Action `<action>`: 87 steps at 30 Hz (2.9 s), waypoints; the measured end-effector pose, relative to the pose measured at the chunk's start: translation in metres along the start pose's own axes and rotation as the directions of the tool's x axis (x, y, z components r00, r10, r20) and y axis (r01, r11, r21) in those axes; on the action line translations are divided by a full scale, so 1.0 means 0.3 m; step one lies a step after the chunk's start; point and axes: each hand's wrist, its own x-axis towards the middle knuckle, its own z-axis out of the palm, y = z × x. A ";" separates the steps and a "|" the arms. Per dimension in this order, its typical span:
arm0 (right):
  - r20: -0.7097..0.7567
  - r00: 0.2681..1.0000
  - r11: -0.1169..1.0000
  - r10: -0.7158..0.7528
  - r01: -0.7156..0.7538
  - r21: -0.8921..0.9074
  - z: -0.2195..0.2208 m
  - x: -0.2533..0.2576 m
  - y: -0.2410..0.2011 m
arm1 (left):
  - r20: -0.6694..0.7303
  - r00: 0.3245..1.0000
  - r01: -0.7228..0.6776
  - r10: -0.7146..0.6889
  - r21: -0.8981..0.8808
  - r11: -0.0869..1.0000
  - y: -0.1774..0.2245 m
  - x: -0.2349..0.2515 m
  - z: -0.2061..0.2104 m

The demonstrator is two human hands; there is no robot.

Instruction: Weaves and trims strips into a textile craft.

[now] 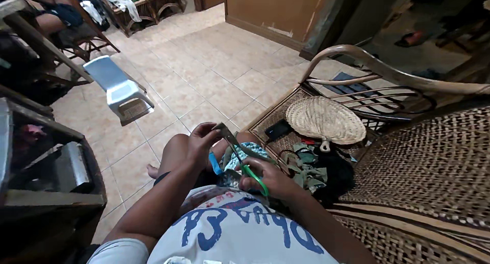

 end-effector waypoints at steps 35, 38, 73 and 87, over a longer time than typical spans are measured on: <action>-0.164 0.962 0.976 0.218 -0.217 0.019 0.048 0.028 -0.010 | 0.637 0.479 -0.834 0.604 0.544 0.088 -0.018 -0.007 -0.084; -0.141 0.965 0.975 0.221 -0.222 0.004 0.047 0.030 -0.002 | 0.642 0.466 -0.842 0.609 0.533 0.081 -0.028 -0.002 -0.086; -0.201 0.964 0.981 0.173 -0.187 -0.054 0.036 0.028 0.013 | 0.620 0.518 -0.817 0.589 0.562 0.126 -0.025 -0.010 -0.090; -0.213 0.957 0.976 0.197 -0.213 -0.055 0.035 0.041 0.046 | 0.668 0.522 -0.831 0.531 0.540 0.137 -0.045 -0.019 -0.091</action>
